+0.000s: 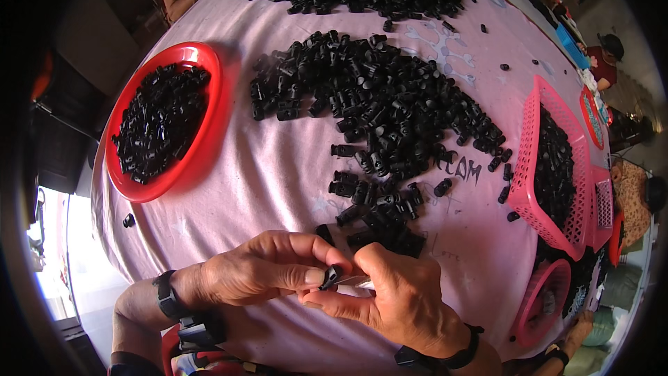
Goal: Assembling small black plastic components by hand at a production table.
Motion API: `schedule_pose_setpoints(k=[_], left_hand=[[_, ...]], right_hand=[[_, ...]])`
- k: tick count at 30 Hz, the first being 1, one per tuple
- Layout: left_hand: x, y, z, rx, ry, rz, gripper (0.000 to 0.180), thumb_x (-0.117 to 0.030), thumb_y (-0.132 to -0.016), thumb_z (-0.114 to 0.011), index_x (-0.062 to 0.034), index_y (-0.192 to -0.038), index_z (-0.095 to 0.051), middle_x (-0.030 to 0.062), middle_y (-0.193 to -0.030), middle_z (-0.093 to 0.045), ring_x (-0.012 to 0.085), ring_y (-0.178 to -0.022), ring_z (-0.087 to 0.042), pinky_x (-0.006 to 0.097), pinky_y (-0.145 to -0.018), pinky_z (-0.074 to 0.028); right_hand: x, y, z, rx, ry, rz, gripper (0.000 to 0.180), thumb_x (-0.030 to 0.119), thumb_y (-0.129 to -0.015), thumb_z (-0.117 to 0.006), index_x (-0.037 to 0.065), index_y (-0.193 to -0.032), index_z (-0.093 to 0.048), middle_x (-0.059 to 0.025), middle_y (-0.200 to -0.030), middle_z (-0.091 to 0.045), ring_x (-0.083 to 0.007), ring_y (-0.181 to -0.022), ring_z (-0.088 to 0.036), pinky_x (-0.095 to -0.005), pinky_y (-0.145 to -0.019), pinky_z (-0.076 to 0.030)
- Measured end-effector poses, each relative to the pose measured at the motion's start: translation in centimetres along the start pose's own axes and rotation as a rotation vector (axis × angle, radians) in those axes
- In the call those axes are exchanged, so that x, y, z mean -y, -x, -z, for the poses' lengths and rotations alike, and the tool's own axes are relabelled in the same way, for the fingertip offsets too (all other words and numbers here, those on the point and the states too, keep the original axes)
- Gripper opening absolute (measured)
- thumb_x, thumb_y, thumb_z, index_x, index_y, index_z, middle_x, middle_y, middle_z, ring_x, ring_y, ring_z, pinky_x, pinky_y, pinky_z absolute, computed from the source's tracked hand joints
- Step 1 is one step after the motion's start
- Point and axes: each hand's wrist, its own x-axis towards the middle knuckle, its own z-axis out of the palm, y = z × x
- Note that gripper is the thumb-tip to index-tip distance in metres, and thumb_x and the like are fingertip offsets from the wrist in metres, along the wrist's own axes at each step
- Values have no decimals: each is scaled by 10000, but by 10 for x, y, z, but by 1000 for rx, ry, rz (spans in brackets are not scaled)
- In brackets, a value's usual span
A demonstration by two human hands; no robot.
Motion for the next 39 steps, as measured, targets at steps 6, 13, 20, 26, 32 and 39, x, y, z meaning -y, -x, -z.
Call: schedule_pose_setpoints(k=[6, 13, 20, 26, 32, 39], left_hand=[[-3, 2, -1, 8, 100, 17, 255, -74, -957, -538, -15, -1205, -560, 51, -1128, -610, 103, -1018, -565, 251, -885, -443], [-2, 0, -1, 37, 66, 34, 256, -109, -956, -566, -48, -1205, -561, -4, -1098, -597, 58, -930, -530, 216, -819, -428], [5, -2, 2, -1, 85, 37, 243, -79, -954, -553, -35, -1193, -561, 26, -1105, -599, 93, -992, -541, 243, -879, -429], [6, -3, 2, -16, 113, 27, 246, -75, -953, -563, -53, -1199, -563, -9, -1014, -594, 57, -871, -542, 202, -781, -450], [7, -3, 5, -19, 79, 26, 245, -73, -957, -556, -53, -1201, -560, -13, -975, -585, 59, -868, -544, 203, -777, -452], [4, -4, 3, -35, 57, 35, 258, -70, -958, -553, -48, -1214, -548, -10, -970, -584, 62, -856, -543, 206, -765, -451]], right_hand=[[-2, 2, -2, -22, 22, 6, 508, 458, -692, -816, 77, -687, -481, -43, -581, -579, -175, -501, -629, -286, -433, -495], [-2, 3, -4, -27, 68, 32, 531, 494, -688, -805, 84, -679, -468, -29, -568, -578, -167, -491, -627, -280, -425, -494], [-2, 3, -4, -22, 107, 38, 534, 503, -690, -800, 90, -670, -463, -24, -560, -575, -168, -481, -621, -286, -413, -483], [-3, 5, -3, -9, 132, 30, 537, 510, -696, -793, 94, -663, -454, -29, -548, -558, -175, -471, -613, -293, -405, -471], [5, 2, 1, 36, 136, -30, 558, 525, -685, -791, 42, -703, -511, -91, -598, -623, -231, -524, -653, -320, -477, -509], [4, 2, 2, 61, 166, -64, 574, 540, -671, -795, 48, -689, -500, -83, -564, -589, -229, -498, -632, -324, -457, -491]])
